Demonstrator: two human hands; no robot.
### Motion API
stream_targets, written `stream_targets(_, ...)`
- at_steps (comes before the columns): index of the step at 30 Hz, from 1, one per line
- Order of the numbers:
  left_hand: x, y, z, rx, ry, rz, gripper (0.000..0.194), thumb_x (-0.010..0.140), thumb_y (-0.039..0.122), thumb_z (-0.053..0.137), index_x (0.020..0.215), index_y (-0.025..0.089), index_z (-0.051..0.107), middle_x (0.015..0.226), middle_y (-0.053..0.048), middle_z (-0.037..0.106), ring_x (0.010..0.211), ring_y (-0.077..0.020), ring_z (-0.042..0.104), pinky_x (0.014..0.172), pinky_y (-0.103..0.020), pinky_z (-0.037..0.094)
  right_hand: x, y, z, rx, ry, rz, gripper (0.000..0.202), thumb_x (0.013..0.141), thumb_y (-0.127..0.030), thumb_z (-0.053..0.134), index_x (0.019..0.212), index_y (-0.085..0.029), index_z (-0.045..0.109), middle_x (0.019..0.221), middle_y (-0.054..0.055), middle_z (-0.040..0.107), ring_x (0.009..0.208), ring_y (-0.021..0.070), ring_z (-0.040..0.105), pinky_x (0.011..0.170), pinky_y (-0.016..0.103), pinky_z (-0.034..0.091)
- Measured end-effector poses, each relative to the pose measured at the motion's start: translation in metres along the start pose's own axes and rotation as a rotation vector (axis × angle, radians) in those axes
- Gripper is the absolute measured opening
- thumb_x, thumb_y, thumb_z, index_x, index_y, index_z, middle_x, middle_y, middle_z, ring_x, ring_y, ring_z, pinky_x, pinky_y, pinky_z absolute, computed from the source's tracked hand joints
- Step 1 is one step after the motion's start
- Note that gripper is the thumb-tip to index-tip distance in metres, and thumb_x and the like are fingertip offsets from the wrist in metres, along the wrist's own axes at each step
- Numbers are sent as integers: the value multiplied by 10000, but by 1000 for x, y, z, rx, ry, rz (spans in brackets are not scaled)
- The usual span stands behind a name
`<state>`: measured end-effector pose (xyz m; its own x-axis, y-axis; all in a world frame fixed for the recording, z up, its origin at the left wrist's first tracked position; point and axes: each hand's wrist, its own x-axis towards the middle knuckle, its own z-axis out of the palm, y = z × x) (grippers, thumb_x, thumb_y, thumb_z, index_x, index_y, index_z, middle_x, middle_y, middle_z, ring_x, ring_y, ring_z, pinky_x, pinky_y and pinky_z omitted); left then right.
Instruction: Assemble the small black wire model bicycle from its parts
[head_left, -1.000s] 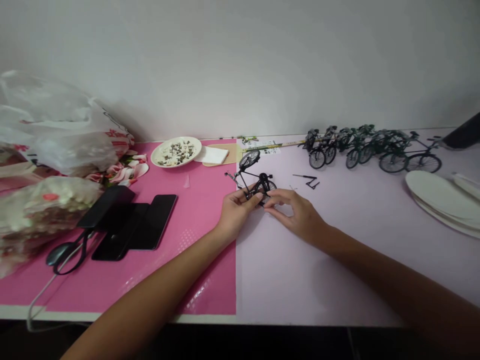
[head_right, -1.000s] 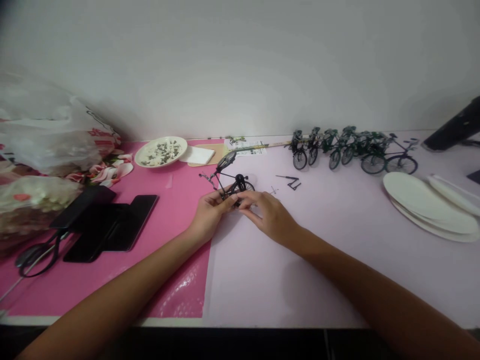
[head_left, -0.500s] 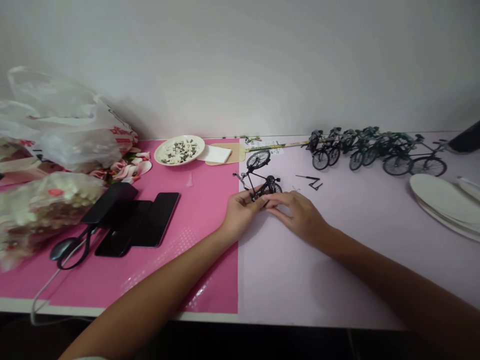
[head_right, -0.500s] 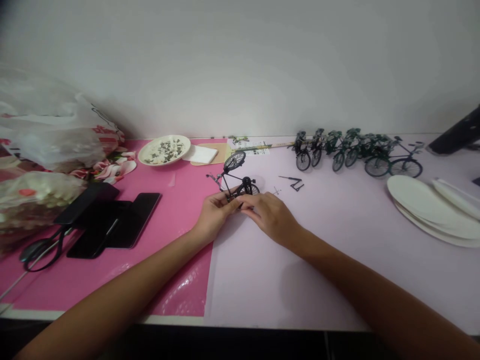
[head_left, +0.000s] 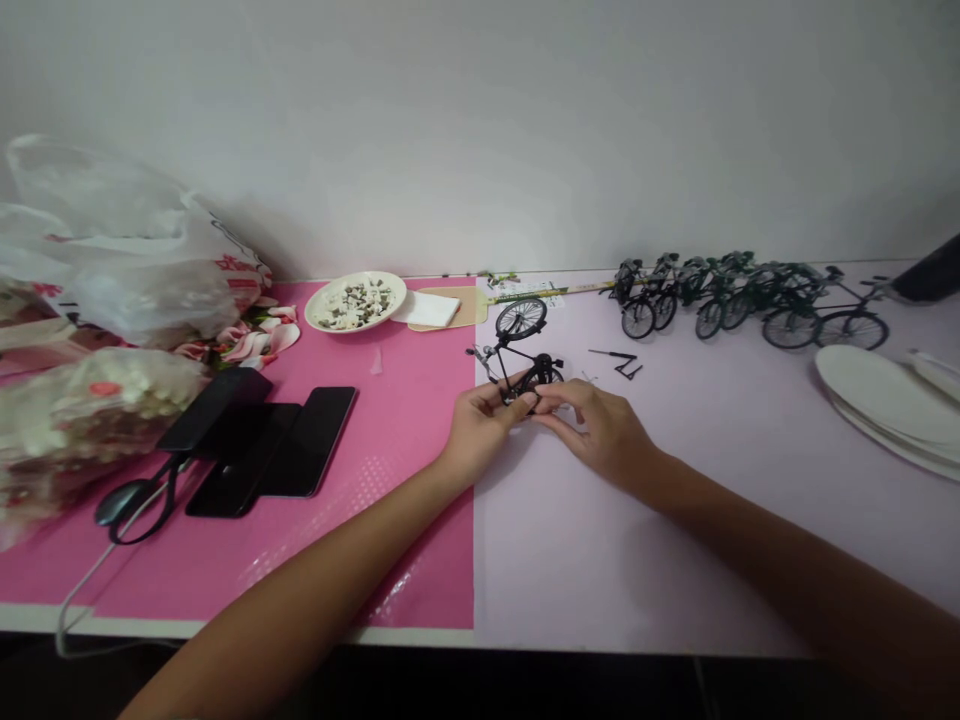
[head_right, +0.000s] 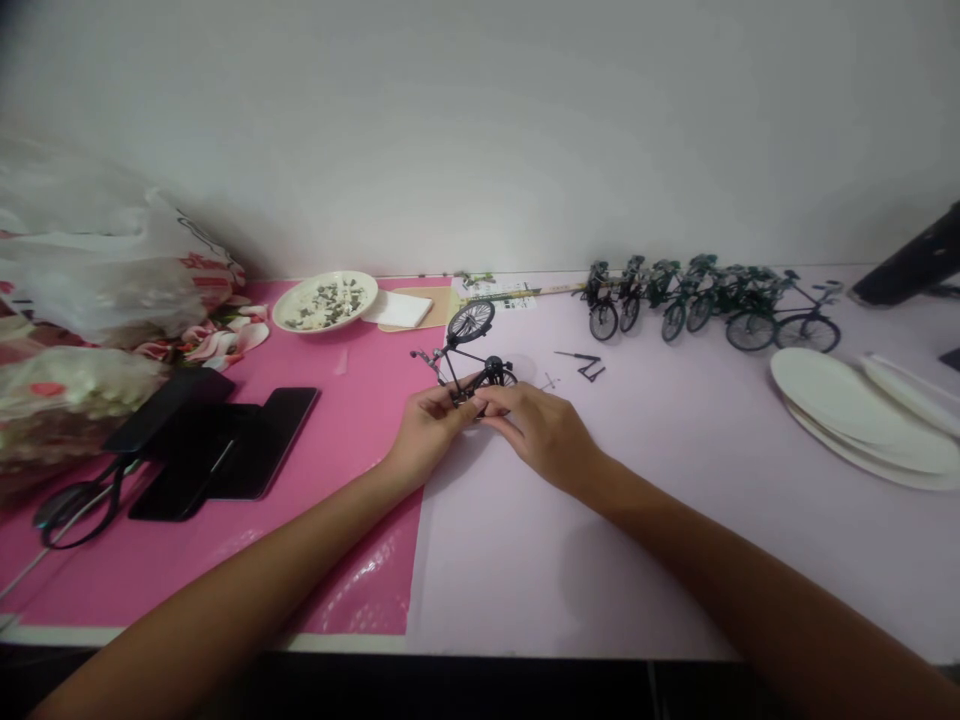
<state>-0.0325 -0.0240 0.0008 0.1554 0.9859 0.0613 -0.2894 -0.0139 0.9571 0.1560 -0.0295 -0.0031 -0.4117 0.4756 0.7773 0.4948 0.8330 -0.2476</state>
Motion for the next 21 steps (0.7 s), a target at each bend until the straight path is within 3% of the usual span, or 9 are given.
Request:
stream_targets(6, -1, 3, -1, 8, -2, -14, 438, 727, 403, 927, 1072, 154, 825, 1027, -94, 814, 888, -211, 726, 856, -343, 574, 3, 1, 0, 37, 13, -1, 476, 966, -86, 687, 1367, -304, 553, 1049, 41, 778, 933, 200, 735, 716, 320, 623)
stream_targets(12, -3, 11, 1, -14, -49, -46, 422, 718, 428, 934, 1023, 159, 821, 969, -86, 813, 831, -198, 721, 830, -339, 582, 1, 4, 0, 70, 76, 58, 427, 944, -138, 737, 1301, -311, 579, 958, 24, 742, 874, 203, 711, 668, 329, 597)
stream_targets(17, -3, 11, 1, -32, -21, -68, 470, 690, 441, 952, 1036, 155, 815, 998, -100, 816, 870, -227, 742, 863, -374, 592, -1, 2, 3, 234, 130, 251, 409, 929, -194, 757, 1263, -299, 545, 905, 5, 735, 784, 190, 725, 583, 319, 537)
stream_targets(21, -2, 8, -1, -26, 8, -80, 538, 651, 417, 980, 1081, 150, 797, 1029, -112, 823, 879, -234, 761, 878, -378, 599, -1, -1, 6, 322, 168, 410, 439, 896, -265, 789, 1237, -290, 513, 917, 9, 730, 837, 207, 761, 551, 304, 516)
